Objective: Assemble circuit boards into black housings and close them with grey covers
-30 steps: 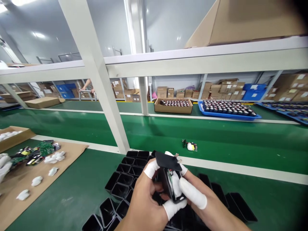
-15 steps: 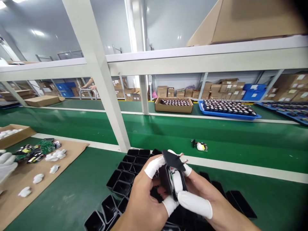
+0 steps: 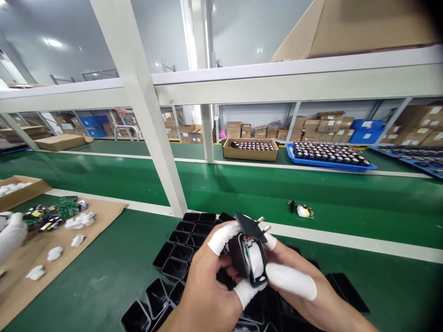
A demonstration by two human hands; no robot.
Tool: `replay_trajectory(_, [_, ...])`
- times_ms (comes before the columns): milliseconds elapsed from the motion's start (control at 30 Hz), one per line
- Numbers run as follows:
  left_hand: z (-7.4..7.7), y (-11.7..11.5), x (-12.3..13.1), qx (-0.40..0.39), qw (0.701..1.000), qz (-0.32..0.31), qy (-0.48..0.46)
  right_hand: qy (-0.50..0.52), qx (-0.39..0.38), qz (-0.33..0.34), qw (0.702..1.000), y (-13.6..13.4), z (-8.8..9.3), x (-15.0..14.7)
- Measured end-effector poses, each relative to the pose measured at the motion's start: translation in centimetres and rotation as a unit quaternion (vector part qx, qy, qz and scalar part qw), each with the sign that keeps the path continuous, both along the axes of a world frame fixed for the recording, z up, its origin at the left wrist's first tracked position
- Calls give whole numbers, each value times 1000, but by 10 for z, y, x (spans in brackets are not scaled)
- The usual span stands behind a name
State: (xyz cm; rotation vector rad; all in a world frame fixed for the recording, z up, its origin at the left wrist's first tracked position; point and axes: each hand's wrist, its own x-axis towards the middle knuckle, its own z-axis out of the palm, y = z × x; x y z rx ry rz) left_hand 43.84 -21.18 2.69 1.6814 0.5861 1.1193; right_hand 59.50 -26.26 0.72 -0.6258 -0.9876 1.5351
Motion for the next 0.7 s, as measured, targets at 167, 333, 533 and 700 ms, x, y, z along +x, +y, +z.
replay_trajectory(167, [-10, 3, -6, 86, 995, 41, 13, 5, 15, 15, 1000, -3, 2, -3])
replay_trajectory(333, [-18, 7, -10, 211, 970, 94, 77, 24, -47, -8, 999, -6, 5, -9])
replay_trajectory(533, [-15, 5, -10, 265, 950, 119, 114, 37, -44, 3, 998, -6, 1, -12])
replay_trajectory(700, [-13, 4, -9, 301, 936, 131, 129, 5, -54, -21, 998, -6, 0, -12])
